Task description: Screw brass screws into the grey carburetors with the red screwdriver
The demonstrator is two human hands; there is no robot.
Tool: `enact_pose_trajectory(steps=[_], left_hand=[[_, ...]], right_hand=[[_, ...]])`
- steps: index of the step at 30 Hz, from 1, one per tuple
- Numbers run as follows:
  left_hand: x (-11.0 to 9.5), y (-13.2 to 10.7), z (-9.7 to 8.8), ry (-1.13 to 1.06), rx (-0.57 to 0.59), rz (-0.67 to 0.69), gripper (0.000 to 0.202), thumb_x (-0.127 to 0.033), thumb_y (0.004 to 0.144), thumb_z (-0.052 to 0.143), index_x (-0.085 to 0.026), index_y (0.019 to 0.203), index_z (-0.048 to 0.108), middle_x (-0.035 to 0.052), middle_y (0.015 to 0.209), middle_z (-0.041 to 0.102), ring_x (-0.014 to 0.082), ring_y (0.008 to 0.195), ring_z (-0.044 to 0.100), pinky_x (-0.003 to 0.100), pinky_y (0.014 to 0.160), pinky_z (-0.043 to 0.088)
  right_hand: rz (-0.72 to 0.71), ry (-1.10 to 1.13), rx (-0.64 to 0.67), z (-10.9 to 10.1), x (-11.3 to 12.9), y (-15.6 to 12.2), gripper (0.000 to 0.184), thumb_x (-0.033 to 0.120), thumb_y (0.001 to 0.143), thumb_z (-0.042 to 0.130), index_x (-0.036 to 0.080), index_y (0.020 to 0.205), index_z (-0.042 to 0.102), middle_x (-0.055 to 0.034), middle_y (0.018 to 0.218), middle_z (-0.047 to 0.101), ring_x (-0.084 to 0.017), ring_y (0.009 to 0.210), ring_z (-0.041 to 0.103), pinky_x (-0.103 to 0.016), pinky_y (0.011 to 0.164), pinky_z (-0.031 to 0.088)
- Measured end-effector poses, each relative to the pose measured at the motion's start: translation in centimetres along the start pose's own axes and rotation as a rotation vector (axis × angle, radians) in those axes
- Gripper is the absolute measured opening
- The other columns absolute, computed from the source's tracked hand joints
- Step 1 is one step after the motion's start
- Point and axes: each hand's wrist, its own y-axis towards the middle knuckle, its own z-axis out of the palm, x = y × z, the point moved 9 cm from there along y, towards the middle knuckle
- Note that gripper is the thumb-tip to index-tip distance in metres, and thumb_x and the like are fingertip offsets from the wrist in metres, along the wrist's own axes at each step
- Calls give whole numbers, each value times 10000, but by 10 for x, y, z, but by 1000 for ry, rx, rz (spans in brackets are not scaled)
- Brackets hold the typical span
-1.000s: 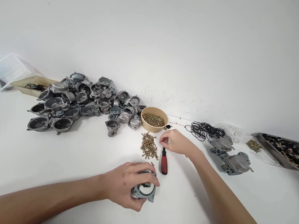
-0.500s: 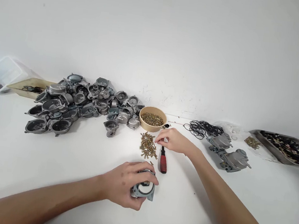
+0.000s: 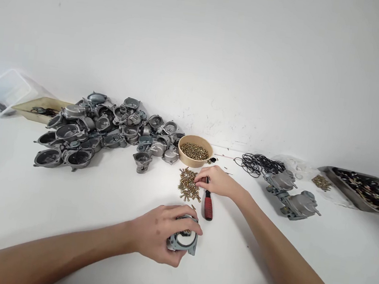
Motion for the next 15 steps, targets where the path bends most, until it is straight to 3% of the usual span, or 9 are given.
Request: enact_pose_trajectory(steps=[6,15], left_hand=[[0,1,-1,4,-6,2,476,-167,694,621,-195,1170,616,125,1153,648,226,942,677,303,819,577],[-1,1,0,-4,6,0,466,-158,707,627,-189,1171,611,130,1153,651,230,974,679,301,851,567]], right_hand=[[87,50,-17,0,-11,0,88,190,831,726,201,833,814,-31,867,792,-177,751,697,-284,728,520],[107,125,-9,0,-28,-1,115,210,841,709,199,852,822,-26,879,803,-191,793,731,-280,743,537]])
